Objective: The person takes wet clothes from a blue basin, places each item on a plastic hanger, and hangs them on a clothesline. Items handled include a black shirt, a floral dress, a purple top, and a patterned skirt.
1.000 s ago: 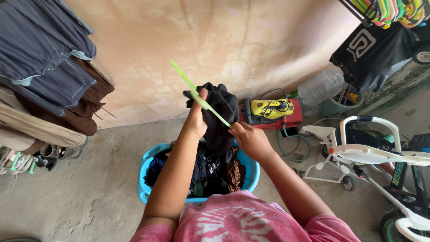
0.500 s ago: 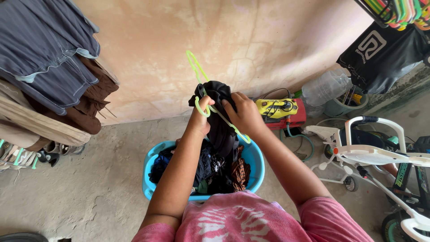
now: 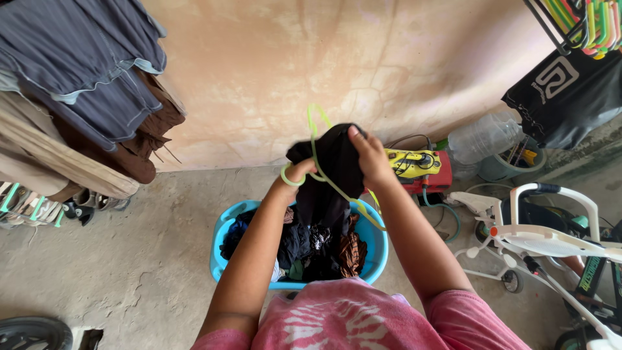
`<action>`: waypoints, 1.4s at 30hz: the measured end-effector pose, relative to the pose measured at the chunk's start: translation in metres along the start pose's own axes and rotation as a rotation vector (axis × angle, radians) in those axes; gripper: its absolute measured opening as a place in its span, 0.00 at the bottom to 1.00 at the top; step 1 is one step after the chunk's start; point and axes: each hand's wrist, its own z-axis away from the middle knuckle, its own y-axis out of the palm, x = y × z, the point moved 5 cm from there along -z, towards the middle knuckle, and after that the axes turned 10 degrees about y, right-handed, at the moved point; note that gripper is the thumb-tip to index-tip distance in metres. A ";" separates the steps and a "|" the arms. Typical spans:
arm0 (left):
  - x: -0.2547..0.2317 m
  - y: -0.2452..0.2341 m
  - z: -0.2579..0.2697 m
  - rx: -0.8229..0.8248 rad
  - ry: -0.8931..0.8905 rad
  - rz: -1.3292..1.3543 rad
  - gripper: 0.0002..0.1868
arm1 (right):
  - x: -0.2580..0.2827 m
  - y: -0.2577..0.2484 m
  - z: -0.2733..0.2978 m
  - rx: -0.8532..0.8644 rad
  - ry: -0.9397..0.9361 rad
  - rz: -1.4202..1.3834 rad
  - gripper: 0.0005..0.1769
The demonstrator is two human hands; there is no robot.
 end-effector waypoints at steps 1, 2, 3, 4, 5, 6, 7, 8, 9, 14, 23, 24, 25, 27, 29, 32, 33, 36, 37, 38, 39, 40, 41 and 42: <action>0.013 -0.005 -0.005 0.004 -0.047 -0.067 0.22 | 0.003 0.001 -0.003 0.018 0.051 -0.123 0.24; 0.018 -0.003 -0.011 0.088 0.077 -0.101 0.21 | 0.008 0.002 -0.005 0.023 0.074 -0.172 0.24; 0.024 0.001 -0.013 0.144 0.174 -0.150 0.19 | 0.014 0.003 -0.004 0.027 0.100 -0.221 0.23; 0.030 0.003 -0.010 0.179 0.238 -0.176 0.18 | 0.021 0.005 -0.003 0.030 0.125 -0.270 0.23; 0.042 0.000 -0.004 0.122 0.116 -0.187 0.17 | 0.031 0.009 -0.001 0.058 0.108 -0.295 0.24; 0.055 -0.007 0.008 0.033 -0.060 -0.219 0.15 | 0.042 0.013 0.002 0.086 0.091 -0.320 0.24; 0.060 -0.011 0.020 -0.034 -0.178 -0.220 0.14 | 0.052 0.018 0.005 0.113 0.076 -0.345 0.25; 0.059 -0.008 0.030 -0.048 -0.199 -0.087 0.13 | 0.062 0.024 0.009 0.166 0.089 -0.377 0.26; 0.054 -0.003 0.037 -0.064 -0.218 0.056 0.12 | 0.073 0.029 0.013 0.218 0.103 -0.411 0.28; 0.014 0.022 0.068 0.037 -0.180 0.108 0.14 | 0.117 0.040 0.020 0.394 0.015 -0.379 0.30; -0.051 0.009 0.085 0.040 -0.040 0.737 0.04 | 0.126 -0.097 -0.042 0.078 -0.097 -0.379 0.23; -0.059 0.006 0.084 0.025 -0.028 0.738 0.03 | 0.108 -0.120 -0.053 -0.036 -0.036 -0.317 0.24; -0.066 0.004 0.081 0.011 -0.016 0.740 0.03 | 0.088 -0.141 -0.063 -0.151 0.024 -0.252 0.24; -0.079 0.008 0.074 0.002 -0.010 0.755 0.02 | 0.047 -0.169 -0.079 -0.247 0.057 0.023 0.24; -0.089 0.014 0.066 -0.008 0.011 0.746 0.04 | 0.011 -0.178 -0.084 -0.311 -0.056 0.578 0.28; -0.101 0.030 0.055 -0.009 0.052 0.693 0.08 | -0.032 -0.163 -0.088 -0.265 0.145 1.543 0.37; -0.104 0.039 0.051 0.000 0.054 0.670 0.08 | -0.045 -0.142 -0.080 -0.189 0.031 1.625 0.37; -0.110 0.063 0.040 -0.005 0.030 0.636 0.09 | -0.064 -0.104 -0.049 -0.055 0.178 1.078 0.34; -0.113 0.068 0.038 -0.010 0.017 0.625 0.09 | -0.067 -0.090 -0.038 0.013 0.228 0.930 0.30; -0.114 0.072 0.038 -0.028 0.000 0.608 0.09 | -0.065 -0.079 -0.029 0.079 0.275 0.780 0.28; -0.116 0.074 0.039 -0.046 -0.019 0.589 0.10 | -0.057 -0.064 -0.022 0.222 0.175 0.715 0.25; -0.117 0.076 0.040 -0.063 -0.037 0.570 0.12 | -0.050 -0.048 -0.016 0.364 0.075 0.648 0.23; -0.122 0.075 0.040 -0.052 -0.016 0.567 0.11 | -0.042 -0.035 -0.007 0.503 -0.022 0.578 0.22; -0.129 0.071 0.040 -0.040 0.005 0.565 0.11 | -0.036 -0.030 -0.003 0.461 -0.093 0.695 0.23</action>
